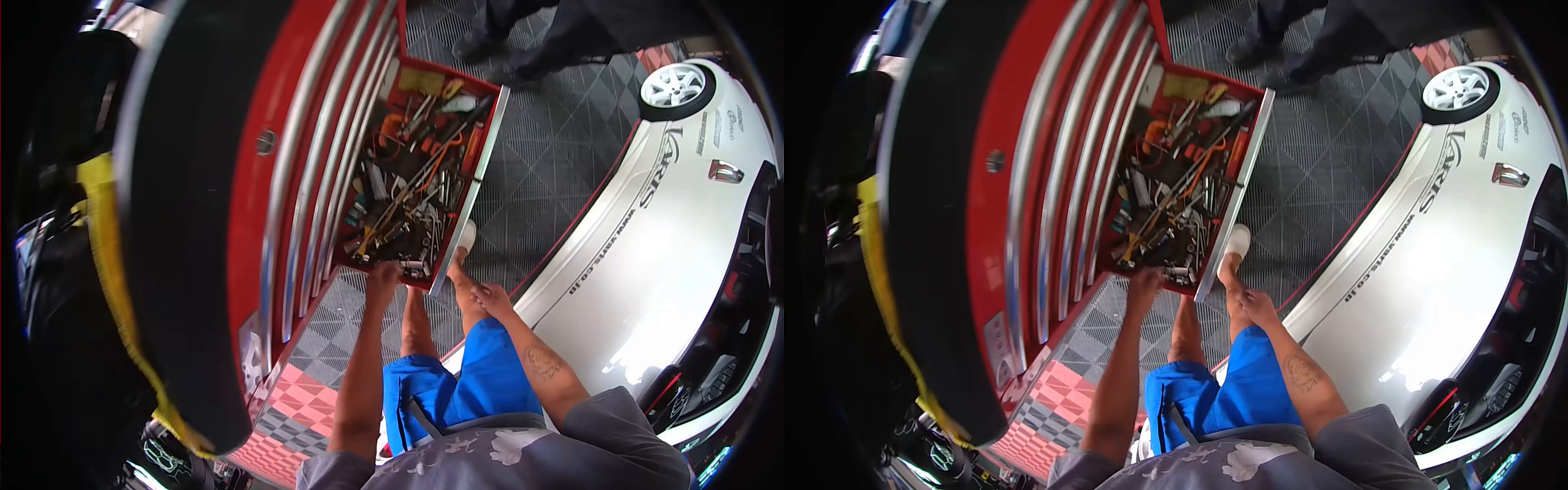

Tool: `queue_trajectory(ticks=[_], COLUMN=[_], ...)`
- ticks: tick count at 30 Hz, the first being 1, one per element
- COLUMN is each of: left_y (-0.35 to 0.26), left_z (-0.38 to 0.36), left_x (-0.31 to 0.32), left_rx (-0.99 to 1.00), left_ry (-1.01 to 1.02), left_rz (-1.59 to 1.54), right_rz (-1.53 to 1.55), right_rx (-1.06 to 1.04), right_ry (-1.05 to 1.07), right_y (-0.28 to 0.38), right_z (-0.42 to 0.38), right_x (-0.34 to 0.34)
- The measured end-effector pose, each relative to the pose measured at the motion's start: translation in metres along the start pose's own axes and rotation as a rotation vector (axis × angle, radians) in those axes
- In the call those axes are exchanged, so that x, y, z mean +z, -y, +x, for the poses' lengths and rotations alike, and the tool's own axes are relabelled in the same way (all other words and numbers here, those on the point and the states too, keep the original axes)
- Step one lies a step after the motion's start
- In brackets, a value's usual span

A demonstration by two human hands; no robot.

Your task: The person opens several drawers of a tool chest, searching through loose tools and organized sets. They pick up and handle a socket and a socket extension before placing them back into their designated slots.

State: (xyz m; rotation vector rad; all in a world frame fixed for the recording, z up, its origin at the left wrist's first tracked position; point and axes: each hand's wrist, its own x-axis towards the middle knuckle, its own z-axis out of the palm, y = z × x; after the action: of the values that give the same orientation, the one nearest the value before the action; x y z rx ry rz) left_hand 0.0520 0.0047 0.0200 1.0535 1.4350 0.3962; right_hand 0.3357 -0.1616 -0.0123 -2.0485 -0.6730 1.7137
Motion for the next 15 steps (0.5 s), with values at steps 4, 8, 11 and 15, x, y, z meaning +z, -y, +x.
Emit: queue_trajectory(ticks=[4, 8, 11, 15], left_y=[0.019, -0.016, 0.036, 0.025], left_z=[-0.088, -0.18, -0.203, -0.213], left_x=[0.0, -0.043, -0.086, -0.119], left_rx=[0.019, -0.092, -0.4, -0.494], left_ry=[0.023, -0.127, -0.22, -0.125], left_rz=[0.229, 0.364, -0.036, -0.069], right_rz=[0.06, -0.103, -0.176, 0.13], right_rx=[0.008, 0.028, -0.162, -0.307], right_ry=[-0.045, 0.18, 0.096, -0.02], right_y=[0.061, 0.169, 0.229, 0.304], right_z=[-0.016, -0.024, -0.02, -0.065], right_x=[-0.028, -0.071, -0.117, -0.173])
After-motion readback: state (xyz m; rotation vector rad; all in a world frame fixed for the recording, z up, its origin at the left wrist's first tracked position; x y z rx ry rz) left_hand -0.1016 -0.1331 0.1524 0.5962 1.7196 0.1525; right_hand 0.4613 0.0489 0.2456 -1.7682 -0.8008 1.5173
